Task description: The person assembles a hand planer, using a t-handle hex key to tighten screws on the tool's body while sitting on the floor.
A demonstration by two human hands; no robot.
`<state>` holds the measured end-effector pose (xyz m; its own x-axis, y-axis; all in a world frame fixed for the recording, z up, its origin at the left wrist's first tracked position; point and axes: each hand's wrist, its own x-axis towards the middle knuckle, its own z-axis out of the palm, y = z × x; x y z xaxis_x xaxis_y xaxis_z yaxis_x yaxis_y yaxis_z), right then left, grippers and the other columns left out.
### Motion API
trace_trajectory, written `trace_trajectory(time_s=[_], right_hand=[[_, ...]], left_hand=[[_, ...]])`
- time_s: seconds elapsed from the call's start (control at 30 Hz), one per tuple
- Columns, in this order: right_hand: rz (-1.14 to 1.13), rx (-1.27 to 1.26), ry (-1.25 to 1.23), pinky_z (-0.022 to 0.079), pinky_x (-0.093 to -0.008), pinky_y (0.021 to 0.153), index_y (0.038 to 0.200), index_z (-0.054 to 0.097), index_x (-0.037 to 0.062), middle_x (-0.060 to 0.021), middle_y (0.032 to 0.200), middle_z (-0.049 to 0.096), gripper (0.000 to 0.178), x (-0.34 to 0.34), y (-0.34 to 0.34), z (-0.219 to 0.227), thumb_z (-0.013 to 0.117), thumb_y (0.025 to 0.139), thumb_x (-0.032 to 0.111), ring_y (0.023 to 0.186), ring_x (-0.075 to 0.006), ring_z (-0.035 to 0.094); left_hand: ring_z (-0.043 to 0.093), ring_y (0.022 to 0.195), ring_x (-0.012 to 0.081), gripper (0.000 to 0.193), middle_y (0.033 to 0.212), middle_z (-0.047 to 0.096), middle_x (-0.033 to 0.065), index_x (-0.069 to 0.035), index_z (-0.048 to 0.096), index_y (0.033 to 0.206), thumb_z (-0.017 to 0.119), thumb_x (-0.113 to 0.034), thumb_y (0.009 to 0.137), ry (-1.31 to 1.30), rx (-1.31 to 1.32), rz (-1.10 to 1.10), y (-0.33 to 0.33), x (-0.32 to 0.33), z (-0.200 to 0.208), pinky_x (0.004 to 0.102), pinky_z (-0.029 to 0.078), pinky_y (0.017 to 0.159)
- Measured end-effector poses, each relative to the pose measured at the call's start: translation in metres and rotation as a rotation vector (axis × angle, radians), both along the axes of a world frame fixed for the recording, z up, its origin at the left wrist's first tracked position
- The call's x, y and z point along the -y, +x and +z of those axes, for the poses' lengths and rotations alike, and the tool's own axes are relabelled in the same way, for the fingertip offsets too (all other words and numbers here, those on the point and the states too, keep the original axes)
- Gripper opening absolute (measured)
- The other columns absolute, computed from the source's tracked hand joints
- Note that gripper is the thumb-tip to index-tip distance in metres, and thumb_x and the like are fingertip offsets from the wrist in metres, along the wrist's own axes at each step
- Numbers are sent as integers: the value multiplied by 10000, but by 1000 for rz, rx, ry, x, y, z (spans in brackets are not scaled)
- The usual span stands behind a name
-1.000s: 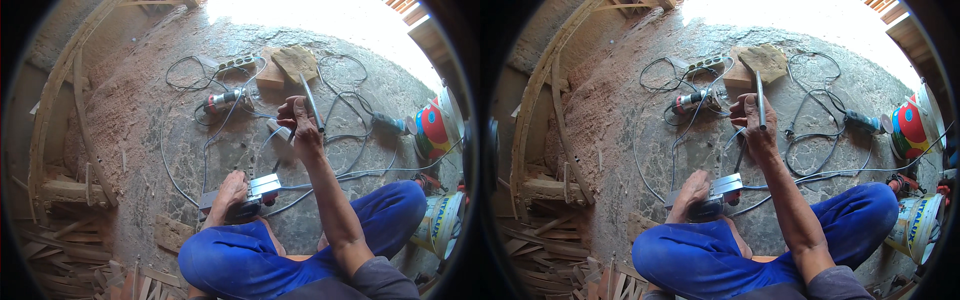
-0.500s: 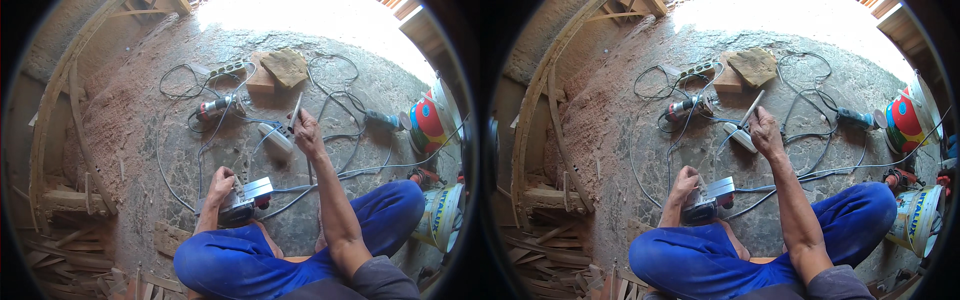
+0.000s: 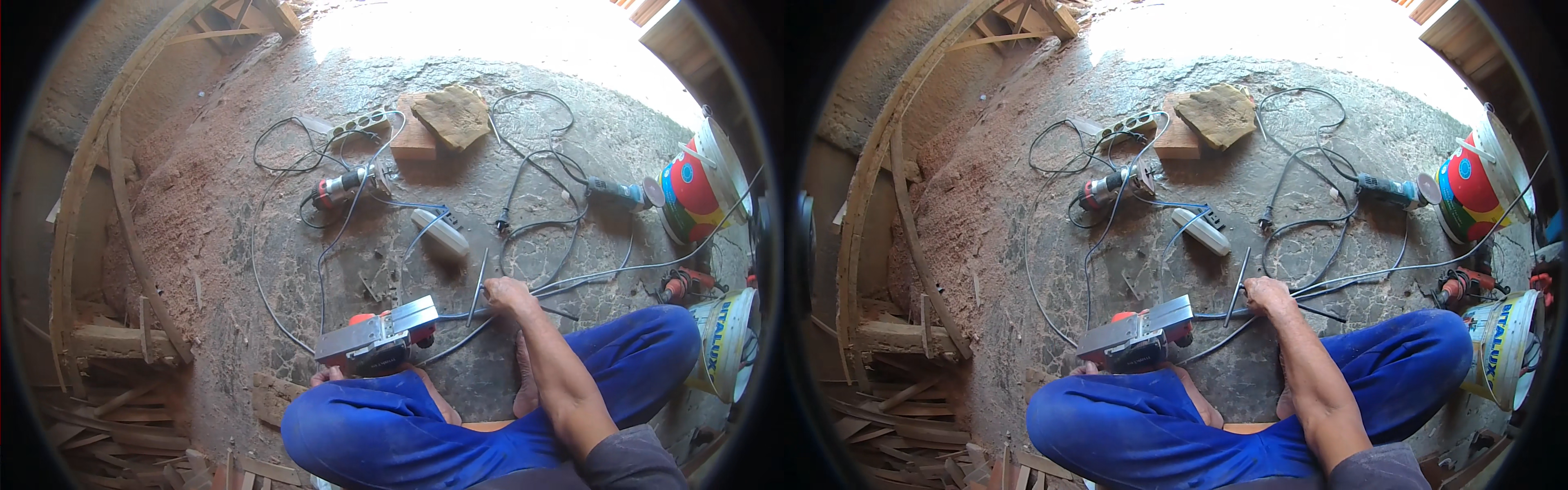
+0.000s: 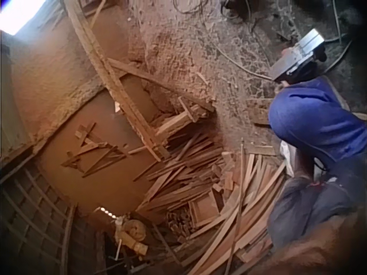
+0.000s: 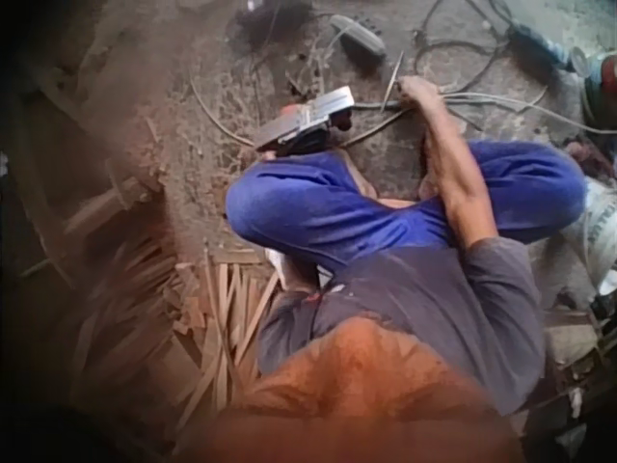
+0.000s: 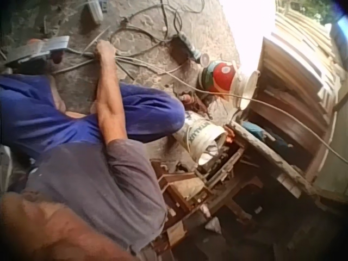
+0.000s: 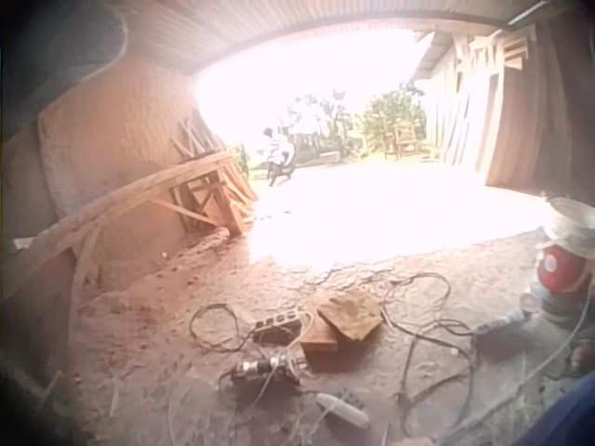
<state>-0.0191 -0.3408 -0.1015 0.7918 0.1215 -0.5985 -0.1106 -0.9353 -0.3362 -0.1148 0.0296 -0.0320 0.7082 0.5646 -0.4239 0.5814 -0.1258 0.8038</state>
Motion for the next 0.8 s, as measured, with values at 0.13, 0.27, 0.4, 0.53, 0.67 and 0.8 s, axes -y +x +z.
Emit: trace_trajectory(time_s=[0.13,0.27,0.4,0.53,0.67,0.8], right_hand=[[7,-63,-84,569,-438,862,1045,737,81,-155,1107,718,272,-4,4,-1,609,816,152,1045,-310,693],[8,67,59,557,-499,806,1017,692,36,-195,1008,718,316,-12,24,47,586,918,316,964,-389,689],[-35,372,181,542,-492,802,1128,639,76,-186,1034,697,299,-21,31,147,578,956,313,958,-362,685],[-70,674,295,504,-457,912,1305,564,89,-141,1150,659,381,-1,-9,237,566,971,273,1054,-326,645],[-66,939,149,450,-445,1006,1332,569,83,-125,1207,656,440,47,-62,287,627,939,271,1121,-308,623],[-97,909,140,412,-451,1064,1337,576,83,-144,1245,643,449,108,-108,303,621,950,305,1191,-314,590]], left_hand=[[608,1112,286,393,1191,592,190,26,537,1267,631,-136,921,-274,64,-5,4,4,-31,379,495,951],[600,1126,288,422,1215,582,190,24,516,1291,637,-141,922,-336,102,-31,25,8,-47,382,492,957],[592,1140,289,452,1239,572,189,22,496,1314,644,-147,922,-360,130,-69,45,9,-54,386,489,963],[584,1154,290,482,1263,562,189,21,475,1337,650,-152,923,-378,173,-102,69,16,-61,389,486,969],[577,1167,292,513,1287,552,188,19,455,1361,656,-158,923,-430,205,-124,101,26,-76,392,483,976],[569,1181,293,544,1312,543,187,17,434,1384,662,-164,924,-437,236,-140,126,44,-73,395,480,982]])
